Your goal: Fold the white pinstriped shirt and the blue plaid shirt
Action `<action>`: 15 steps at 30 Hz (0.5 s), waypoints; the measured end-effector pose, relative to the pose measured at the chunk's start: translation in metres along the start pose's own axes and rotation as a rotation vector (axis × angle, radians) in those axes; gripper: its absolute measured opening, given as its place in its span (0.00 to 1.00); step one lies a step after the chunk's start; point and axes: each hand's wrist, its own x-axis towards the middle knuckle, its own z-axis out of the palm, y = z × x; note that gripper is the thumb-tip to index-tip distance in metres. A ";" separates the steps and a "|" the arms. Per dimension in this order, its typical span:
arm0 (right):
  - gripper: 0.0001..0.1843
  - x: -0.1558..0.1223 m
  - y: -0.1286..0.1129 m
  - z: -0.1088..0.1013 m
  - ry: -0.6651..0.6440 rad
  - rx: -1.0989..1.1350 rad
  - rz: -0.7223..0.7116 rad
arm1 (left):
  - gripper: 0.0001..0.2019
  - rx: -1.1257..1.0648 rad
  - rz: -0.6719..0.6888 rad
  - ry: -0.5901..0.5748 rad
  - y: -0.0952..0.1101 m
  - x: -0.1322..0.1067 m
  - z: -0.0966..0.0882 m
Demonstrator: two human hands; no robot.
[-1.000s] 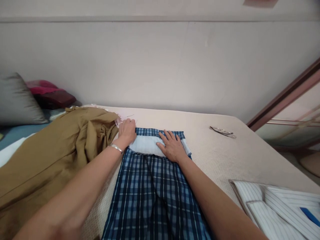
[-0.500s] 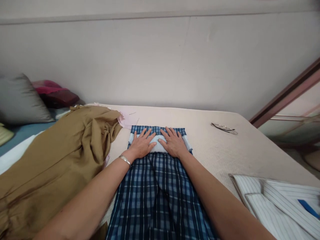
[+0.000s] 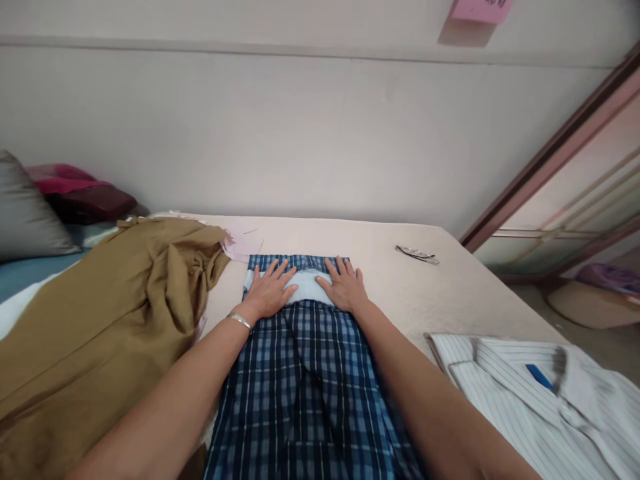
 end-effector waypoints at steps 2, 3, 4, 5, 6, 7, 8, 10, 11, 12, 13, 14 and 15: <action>0.44 0.002 0.004 0.002 -0.048 0.018 0.038 | 0.31 0.005 -0.002 0.005 0.000 0.001 0.001; 0.44 0.002 0.005 0.000 -0.069 0.026 0.038 | 0.31 0.006 -0.005 0.006 0.000 0.001 0.001; 0.43 0.002 0.005 -0.004 -0.097 0.033 0.037 | 0.31 0.006 -0.006 0.003 0.000 0.000 0.000; 0.42 0.000 0.004 -0.011 -0.132 0.044 0.038 | 0.31 0.004 -0.005 -0.004 0.000 0.000 0.000; 0.42 -0.007 0.003 -0.020 -0.170 0.057 0.042 | 0.31 0.003 -0.004 -0.011 0.000 -0.001 -0.001; 0.41 -0.018 0.003 -0.030 -0.197 0.066 0.034 | 0.31 0.003 0.000 -0.017 0.000 -0.001 -0.002; 0.41 -0.034 0.002 -0.042 -0.211 0.071 0.008 | 0.31 0.003 0.002 -0.019 0.000 -0.001 -0.003; 0.39 -0.085 0.001 -0.069 -0.188 0.073 -0.097 | 0.32 0.006 -0.002 -0.023 -0.001 0.000 -0.005; 0.38 -0.117 0.000 -0.082 -0.167 0.075 -0.164 | 0.32 0.008 -0.010 -0.031 -0.001 0.001 -0.005; 0.37 -0.153 -0.001 -0.094 -0.147 0.091 -0.223 | 0.32 0.009 -0.019 -0.047 0.000 0.002 -0.006; 0.36 -0.190 -0.001 -0.103 -0.137 0.109 -0.265 | 0.32 0.010 -0.028 -0.069 0.002 0.002 -0.008; 0.36 -0.226 -0.002 -0.111 -0.140 0.119 -0.300 | 0.32 0.012 -0.035 -0.092 0.005 0.001 -0.012; 0.36 -0.261 -0.001 -0.115 -0.144 0.115 -0.329 | 0.32 0.015 -0.033 -0.109 0.008 -0.003 -0.017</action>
